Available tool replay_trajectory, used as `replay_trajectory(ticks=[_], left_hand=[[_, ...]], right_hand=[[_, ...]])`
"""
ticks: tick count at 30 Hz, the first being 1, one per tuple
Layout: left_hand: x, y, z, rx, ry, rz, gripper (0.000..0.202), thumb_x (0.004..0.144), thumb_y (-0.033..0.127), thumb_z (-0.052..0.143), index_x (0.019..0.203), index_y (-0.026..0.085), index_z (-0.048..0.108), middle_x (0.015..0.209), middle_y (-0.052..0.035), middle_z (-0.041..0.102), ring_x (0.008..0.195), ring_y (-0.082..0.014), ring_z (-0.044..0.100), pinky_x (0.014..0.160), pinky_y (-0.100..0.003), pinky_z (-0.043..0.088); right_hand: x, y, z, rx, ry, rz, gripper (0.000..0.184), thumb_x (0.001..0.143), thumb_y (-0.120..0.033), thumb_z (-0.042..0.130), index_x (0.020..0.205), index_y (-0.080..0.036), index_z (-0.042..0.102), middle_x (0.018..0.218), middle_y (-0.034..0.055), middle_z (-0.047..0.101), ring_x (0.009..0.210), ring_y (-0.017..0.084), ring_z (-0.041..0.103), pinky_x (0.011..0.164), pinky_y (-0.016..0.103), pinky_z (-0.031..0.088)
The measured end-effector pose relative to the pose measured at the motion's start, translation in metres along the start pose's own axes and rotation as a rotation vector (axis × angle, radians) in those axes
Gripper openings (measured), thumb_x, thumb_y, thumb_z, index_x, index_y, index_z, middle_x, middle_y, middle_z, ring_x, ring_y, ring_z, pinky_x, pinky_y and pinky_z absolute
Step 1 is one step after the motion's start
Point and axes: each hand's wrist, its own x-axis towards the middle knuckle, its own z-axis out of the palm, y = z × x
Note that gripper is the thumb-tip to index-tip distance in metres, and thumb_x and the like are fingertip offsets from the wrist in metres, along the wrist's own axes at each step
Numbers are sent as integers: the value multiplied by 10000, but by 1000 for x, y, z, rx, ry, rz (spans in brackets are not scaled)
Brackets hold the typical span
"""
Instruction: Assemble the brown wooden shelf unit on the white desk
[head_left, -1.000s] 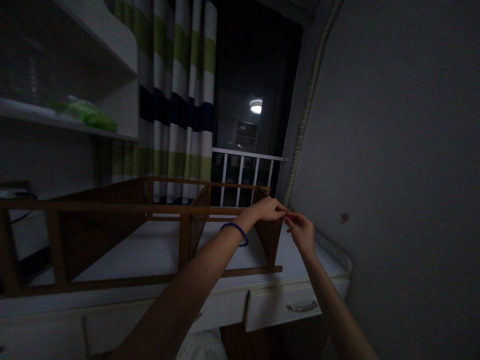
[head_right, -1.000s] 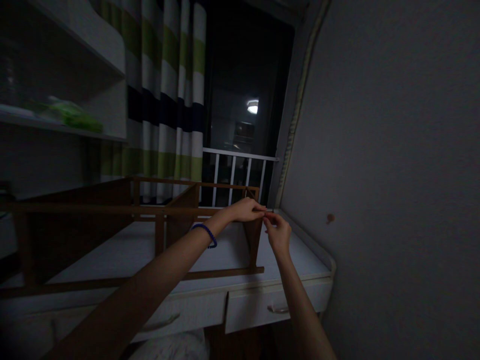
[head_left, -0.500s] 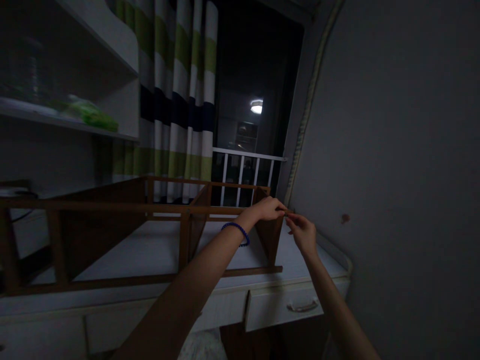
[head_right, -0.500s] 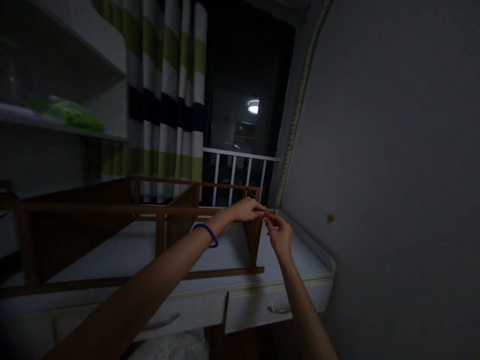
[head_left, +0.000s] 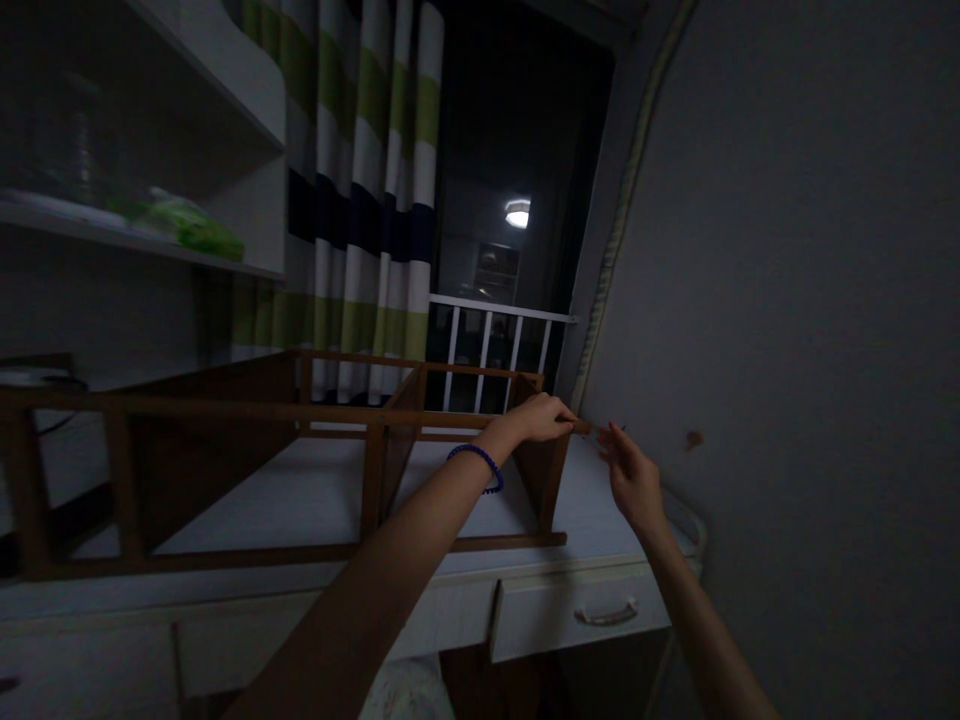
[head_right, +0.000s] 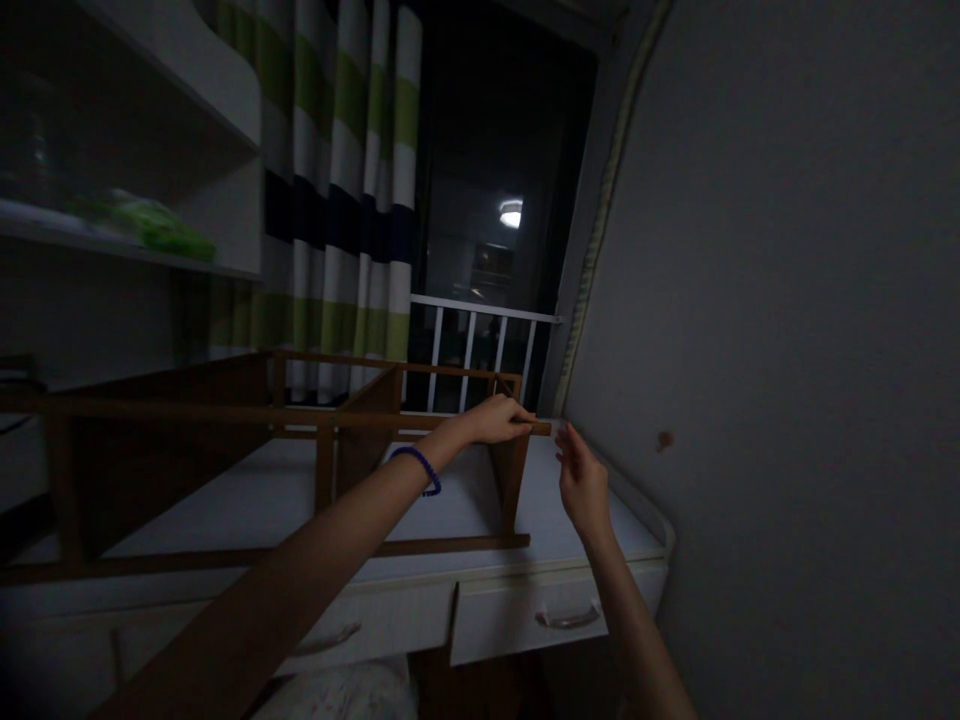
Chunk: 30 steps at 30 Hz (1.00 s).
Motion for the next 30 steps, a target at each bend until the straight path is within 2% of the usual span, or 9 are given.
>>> replay_trajectory(ticks=[3,5,9,11,16,22,30], left_hand=[[1,-2,1,19,10,13,316,766,251,462,1034,179,611,1041,-43,640,957,-167,573,828,-222,397],[1,-2,2,26,18,16,318,769,258,457,1038,181,609,1042,-43,640,959,-166,574,824,-222,400],[1,-2,3,34,26,21,320,773,268,449,1033,178,613,1038,-52,640,939,-170,584,806,-222,408],[0,-2,3,37,28,21,314,775,271,450,1023,181,619,1027,-49,646,921,-168,590,800,-218,408],[0,-1,3,46,33,20,303,777,269,454,1015,190,624,1002,-37,657,904,-162,595,771,-204,413],[-1,1,1,57,28,30,307,774,259,458,1028,195,619,997,-46,658,892,-165,599,751,-205,415],[-1,1,1,74,20,27,310,772,267,457,1034,208,613,985,-25,665,887,-154,599,753,-196,412]], right_hand=[[-1,-5,-12,-145,27,13,391,765,-332,416,1072,-138,563,844,114,651,734,205,613,685,366,474],[-2,-11,-16,-327,31,-12,358,776,-363,424,1003,-162,614,780,103,642,684,208,597,663,360,451],[-1,-23,-14,-715,20,-149,359,826,-405,366,933,-210,648,971,126,581,851,227,558,625,303,421],[0,-26,-10,-749,-24,-175,344,842,-387,355,925,-216,641,992,104,589,850,205,566,614,275,412],[5,-23,0,-760,-104,-166,326,857,-347,344,890,-201,634,778,61,660,661,173,604,565,258,385],[7,-23,10,-772,-122,-164,296,852,-344,363,875,-221,632,796,55,666,662,177,610,534,252,361],[6,-23,12,-772,-110,-131,318,854,-352,353,883,-207,634,795,73,665,664,184,610,539,254,358]])
